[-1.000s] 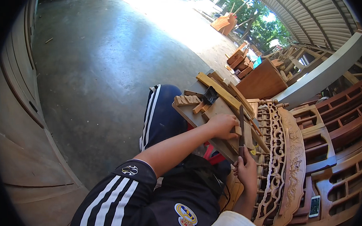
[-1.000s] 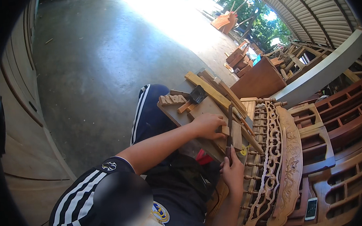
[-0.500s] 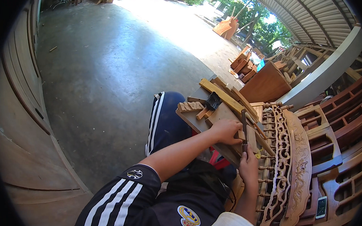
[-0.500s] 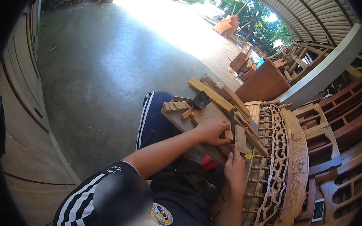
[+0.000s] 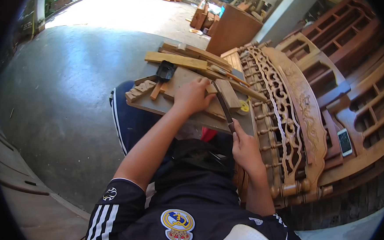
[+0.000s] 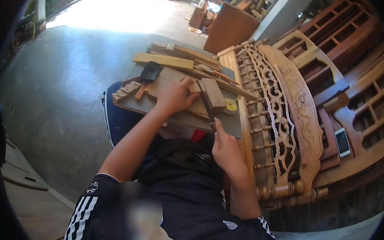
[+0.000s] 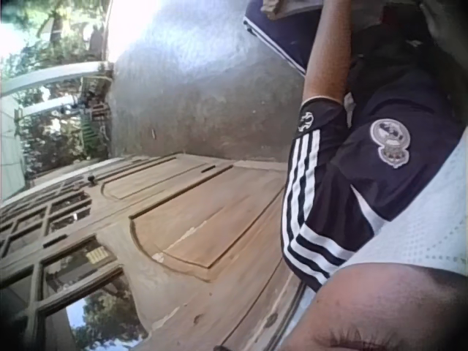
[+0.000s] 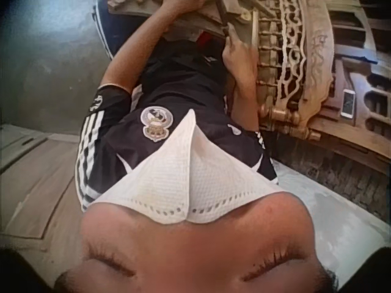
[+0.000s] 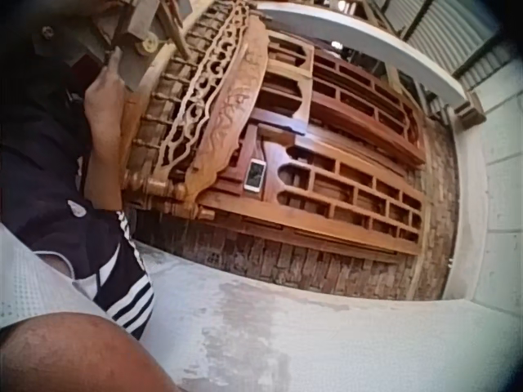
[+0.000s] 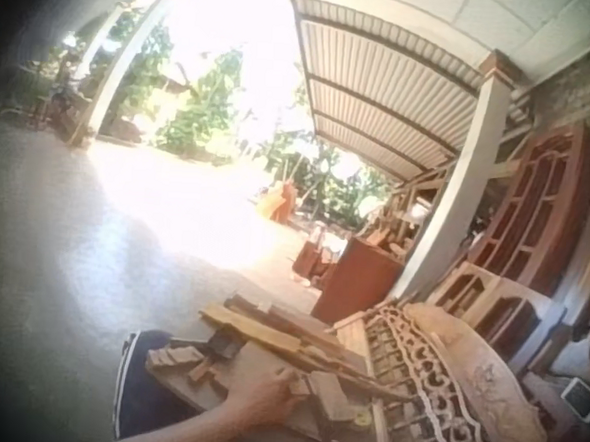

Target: Using a chisel and mallet to carve and fit wooden components in a workshop environment.

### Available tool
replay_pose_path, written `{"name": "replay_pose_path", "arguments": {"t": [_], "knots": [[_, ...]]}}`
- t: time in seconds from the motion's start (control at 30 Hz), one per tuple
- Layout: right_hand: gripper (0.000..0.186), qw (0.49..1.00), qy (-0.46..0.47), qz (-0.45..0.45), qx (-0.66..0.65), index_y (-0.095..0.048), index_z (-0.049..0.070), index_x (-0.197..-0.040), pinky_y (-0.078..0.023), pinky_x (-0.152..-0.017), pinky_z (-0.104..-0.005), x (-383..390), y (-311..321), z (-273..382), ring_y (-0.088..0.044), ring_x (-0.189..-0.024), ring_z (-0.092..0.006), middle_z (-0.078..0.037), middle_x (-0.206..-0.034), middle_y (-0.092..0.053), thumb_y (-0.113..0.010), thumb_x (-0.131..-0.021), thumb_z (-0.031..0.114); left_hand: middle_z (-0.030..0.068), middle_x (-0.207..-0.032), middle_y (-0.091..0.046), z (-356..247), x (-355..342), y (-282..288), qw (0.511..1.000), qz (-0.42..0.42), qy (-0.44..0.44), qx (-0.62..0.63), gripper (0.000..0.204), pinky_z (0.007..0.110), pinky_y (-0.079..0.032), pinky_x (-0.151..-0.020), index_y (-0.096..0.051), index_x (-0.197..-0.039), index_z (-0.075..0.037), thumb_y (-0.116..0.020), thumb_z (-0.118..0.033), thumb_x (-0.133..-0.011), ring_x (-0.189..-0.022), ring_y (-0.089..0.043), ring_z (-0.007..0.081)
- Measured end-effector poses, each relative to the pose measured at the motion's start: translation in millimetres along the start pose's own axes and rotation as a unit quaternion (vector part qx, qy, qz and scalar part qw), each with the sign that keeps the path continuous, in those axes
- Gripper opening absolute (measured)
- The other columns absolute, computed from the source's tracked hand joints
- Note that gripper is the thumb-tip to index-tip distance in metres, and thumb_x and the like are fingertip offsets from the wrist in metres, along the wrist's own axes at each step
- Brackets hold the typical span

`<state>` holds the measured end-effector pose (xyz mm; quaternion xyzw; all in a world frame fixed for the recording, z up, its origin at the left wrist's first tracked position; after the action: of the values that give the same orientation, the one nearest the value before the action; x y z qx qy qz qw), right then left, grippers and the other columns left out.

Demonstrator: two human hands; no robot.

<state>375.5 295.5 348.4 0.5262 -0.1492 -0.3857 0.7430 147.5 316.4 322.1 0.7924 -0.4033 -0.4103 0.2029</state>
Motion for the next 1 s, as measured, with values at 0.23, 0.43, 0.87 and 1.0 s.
{"name": "replay_pose_path", "arguments": {"t": [0.23,0.43,0.87,1.0], "knots": [[0.038,0.995,0.064,-0.056,-0.047,-0.053,0.005,-0.135,-0.05,-0.083,-0.0565,-34,-1,-8,-0.064,-0.093,-0.0497,-0.033,-0.095,-0.067,-0.047,-0.097,0.008,0.016,-0.115,-0.068,-2,-8,-10,0.999,-0.001,-0.045,0.012,0.045,0.045,-0.053,-0.089,-0.064,-0.113,-0.005,-0.075,-0.038,-0.085,-0.105,-0.065,0.0377],[0.035,0.997,0.038,-0.046,-0.048,-0.054,0.002,-0.128,-0.051,-0.083,-0.0567,-48,-19,-14,-0.066,-0.09,-0.0493,-0.033,-0.089,-0.067,-0.044,-0.095,0.004,0.0157,-0.114,-0.067,9,-7,-10,0.998,-0.025,-0.05,-0.019,0.045,0.046,-0.053,-0.088,-0.063,-0.112,-0.005,-0.075,-0.039,-0.086,-0.108,-0.064,0.0365],[0.052,1.0,0.015,0.021,0.001,-0.045,-0.003,-0.142,-0.054,-0.082,-0.0532,-38,-4,-1,-0.068,-0.089,-0.0466,-0.031,-0.089,-0.068,-0.048,-0.091,0.002,0.0222,-0.11,-0.068,6,-12,-7,0.998,-0.005,-0.064,0.024,0.045,0.045,-0.05,-0.09,-0.062,-0.111,-0.001,-0.079,-0.033,-0.084,-0.106,-0.063,0.0402],[0.058,0.996,-0.012,0.057,0.065,-0.042,-0.004,-0.146,-0.056,-0.082,-0.0492,-71,-10,-1,-0.07,-0.092,-0.0428,-0.029,-0.093,-0.07,-0.05,-0.088,0.001,0.0222,-0.11,-0.068,10,-9,-3,0.998,-0.008,-0.06,0.034,0.045,0.045,-0.05,-0.09,-0.062,-0.112,-0.002,-0.079,-0.033,-0.084,-0.106,-0.063,0.0401]]}}
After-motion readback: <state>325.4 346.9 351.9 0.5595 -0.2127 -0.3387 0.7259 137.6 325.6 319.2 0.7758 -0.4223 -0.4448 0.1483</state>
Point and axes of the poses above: each hand's wrist, its own x-axis away from the middle knuckle, its own y-axis out of the back of the hand, z = x × y, the point moved 5 cm from there along -x, towards the middle knuckle
